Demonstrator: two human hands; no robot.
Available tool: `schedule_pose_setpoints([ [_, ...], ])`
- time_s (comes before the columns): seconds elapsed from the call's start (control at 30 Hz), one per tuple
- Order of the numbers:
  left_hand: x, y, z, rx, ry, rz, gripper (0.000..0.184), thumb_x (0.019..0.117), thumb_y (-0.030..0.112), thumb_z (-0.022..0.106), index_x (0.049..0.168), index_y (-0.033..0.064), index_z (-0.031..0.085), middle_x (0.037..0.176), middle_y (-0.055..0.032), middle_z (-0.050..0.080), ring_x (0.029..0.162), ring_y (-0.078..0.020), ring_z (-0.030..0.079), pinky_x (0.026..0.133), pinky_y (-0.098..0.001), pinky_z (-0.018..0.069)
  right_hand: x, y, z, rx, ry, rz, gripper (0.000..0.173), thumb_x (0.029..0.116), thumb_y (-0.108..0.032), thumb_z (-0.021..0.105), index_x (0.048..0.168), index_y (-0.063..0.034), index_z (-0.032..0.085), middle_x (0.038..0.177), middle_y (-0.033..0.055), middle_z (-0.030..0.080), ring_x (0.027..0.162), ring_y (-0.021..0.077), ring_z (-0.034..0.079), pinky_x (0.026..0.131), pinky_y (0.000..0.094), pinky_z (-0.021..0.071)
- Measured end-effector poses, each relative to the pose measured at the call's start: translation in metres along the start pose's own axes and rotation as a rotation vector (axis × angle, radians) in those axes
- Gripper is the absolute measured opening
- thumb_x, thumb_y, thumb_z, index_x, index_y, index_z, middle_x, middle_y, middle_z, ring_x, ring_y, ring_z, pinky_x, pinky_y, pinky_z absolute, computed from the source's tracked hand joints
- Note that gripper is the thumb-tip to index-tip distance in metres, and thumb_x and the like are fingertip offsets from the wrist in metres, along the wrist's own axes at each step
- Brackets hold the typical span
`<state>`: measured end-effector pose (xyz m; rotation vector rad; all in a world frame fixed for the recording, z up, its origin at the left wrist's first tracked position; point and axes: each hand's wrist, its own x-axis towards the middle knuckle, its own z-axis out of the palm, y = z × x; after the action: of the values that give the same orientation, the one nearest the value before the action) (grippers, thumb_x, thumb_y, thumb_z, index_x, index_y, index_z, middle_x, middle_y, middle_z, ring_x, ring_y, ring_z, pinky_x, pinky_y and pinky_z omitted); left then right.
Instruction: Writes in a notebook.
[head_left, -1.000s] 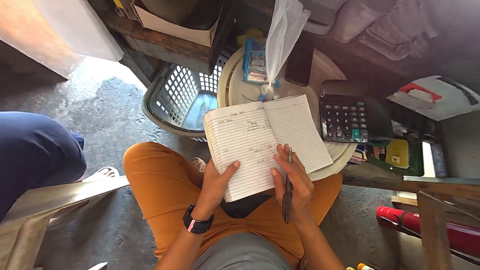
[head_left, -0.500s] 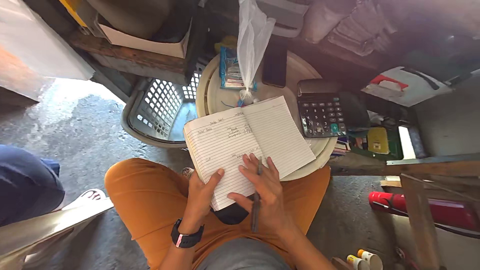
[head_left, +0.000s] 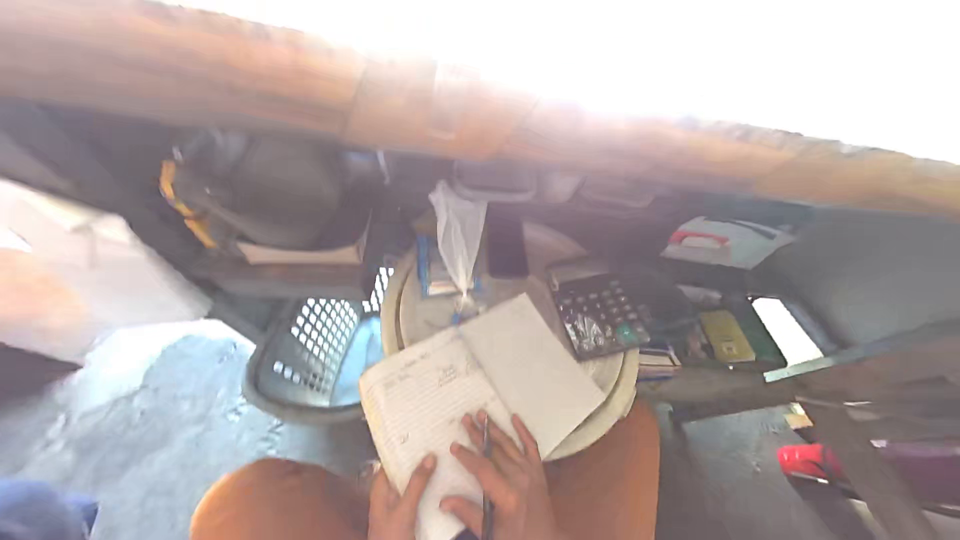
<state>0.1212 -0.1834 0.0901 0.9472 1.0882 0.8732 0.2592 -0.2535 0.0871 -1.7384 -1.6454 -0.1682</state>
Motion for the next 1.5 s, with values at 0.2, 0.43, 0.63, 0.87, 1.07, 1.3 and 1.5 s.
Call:
schedule_pose_setpoints([
  [0.2, 0.0, 0.001, -0.003, 0.014, -0.042, 0.001, 0.035, 0.0999, 0.005, 0.053, 0.132, -0.0027, 0.043, 0.095, 0.0029, 0.072, 0.082, -0.0023, 0.072, 0.079, -0.0256, 0.0627, 0.001, -0.001, 0.0, 0.045, -0.019, 0.024, 0.044, 0.0925, -0.051, 0.066, 0.12, -0.0182, 0.077, 0.134, 0.0083, 0.069, 0.134, 0.0245, 0.059, 0.117, 0.0573, 0.033],
  [0.43, 0.004, -0.004, -0.006, -0.082, -0.054, 0.033, 0.027, 0.1109, 0.016, 0.029, 0.124, 0.0048, 0.049, 0.09, 0.0086, 0.075, 0.08, -0.0019, 0.074, 0.077, -0.0243, 0.0638, 0.001, 0.0, 0.0, 0.024, -0.026, 0.016, 0.044, 0.0935, -0.051, 0.064, 0.121, -0.0192, 0.076, 0.136, 0.0073, 0.068, 0.135, 0.0238, 0.058, 0.117, 0.0562, 0.0329],
  [0.63, 0.006, -0.005, -0.006, -0.121, -0.04, 0.01, 0.032, 0.1118, 0.019, 0.023, 0.122, 0.0067, 0.05, 0.088, 0.0086, 0.076, 0.079, -0.002, 0.074, 0.075, -0.0239, 0.064, 0.001, 0.0, 0.0, 0.009, -0.028, 0.012, 0.046, 0.0944, -0.053, 0.061, 0.121, -0.0197, 0.076, 0.136, 0.0065, 0.068, 0.135, 0.023, 0.058, 0.118, 0.0547, 0.0327],
  [0.87, 0.008, -0.009, -0.007, -0.109, -0.036, -0.003, 0.034, 0.1119, 0.023, 0.025, 0.128, 0.0036, 0.047, 0.092, 0.0053, 0.075, 0.082, -0.004, 0.074, 0.076, -0.026, 0.0643, 0.0, 0.001, 0.001, -0.006, -0.023, 0.004, 0.044, 0.094, -0.053, 0.062, 0.122, -0.0209, 0.075, 0.137, 0.0056, 0.068, 0.136, 0.021, 0.057, 0.119, 0.0528, 0.0308],
  [1.07, 0.008, -0.009, -0.006, -0.114, -0.026, -0.012, 0.034, 0.1121, 0.022, 0.024, 0.128, 0.0035, 0.047, 0.091, 0.005, 0.075, 0.081, -0.0033, 0.074, 0.075, -0.0251, 0.0642, 0.0, 0.001, 0.001, -0.014, -0.024, 0.007, 0.044, 0.0945, -0.053, 0.061, 0.122, -0.0218, 0.076, 0.137, 0.0045, 0.068, 0.136, 0.0202, 0.057, 0.119, 0.0516, 0.0311],
  [1.3, 0.008, -0.009, -0.005, -0.107, -0.01, -0.027, 0.036, 0.1124, 0.025, 0.023, 0.128, 0.0042, 0.047, 0.092, 0.0048, 0.075, 0.081, -0.0034, 0.074, 0.075, -0.0247, 0.064, 0.0, 0.002, 0.001, -0.023, -0.027, 0.002, 0.043, 0.0968, -0.052, 0.058, 0.122, -0.0212, 0.075, 0.137, 0.004, 0.068, 0.136, 0.0201, 0.057, 0.119, 0.0505, 0.0304],
  [1.5, 0.009, -0.011, -0.005, -0.135, -0.009, -0.032, 0.038, 0.1123, 0.025, 0.021, 0.13, 0.004, 0.047, 0.095, 0.0038, 0.076, 0.083, -0.005, 0.075, 0.076, -0.0263, 0.0644, 0.0, 0.002, 0.003, -0.044, -0.002, -0.006, 0.035, 0.1013, -0.043, 0.055, 0.12, -0.0217, 0.076, 0.134, 0.0029, 0.07, 0.135, 0.0186, 0.057, 0.12, 0.0487, 0.0303],
])
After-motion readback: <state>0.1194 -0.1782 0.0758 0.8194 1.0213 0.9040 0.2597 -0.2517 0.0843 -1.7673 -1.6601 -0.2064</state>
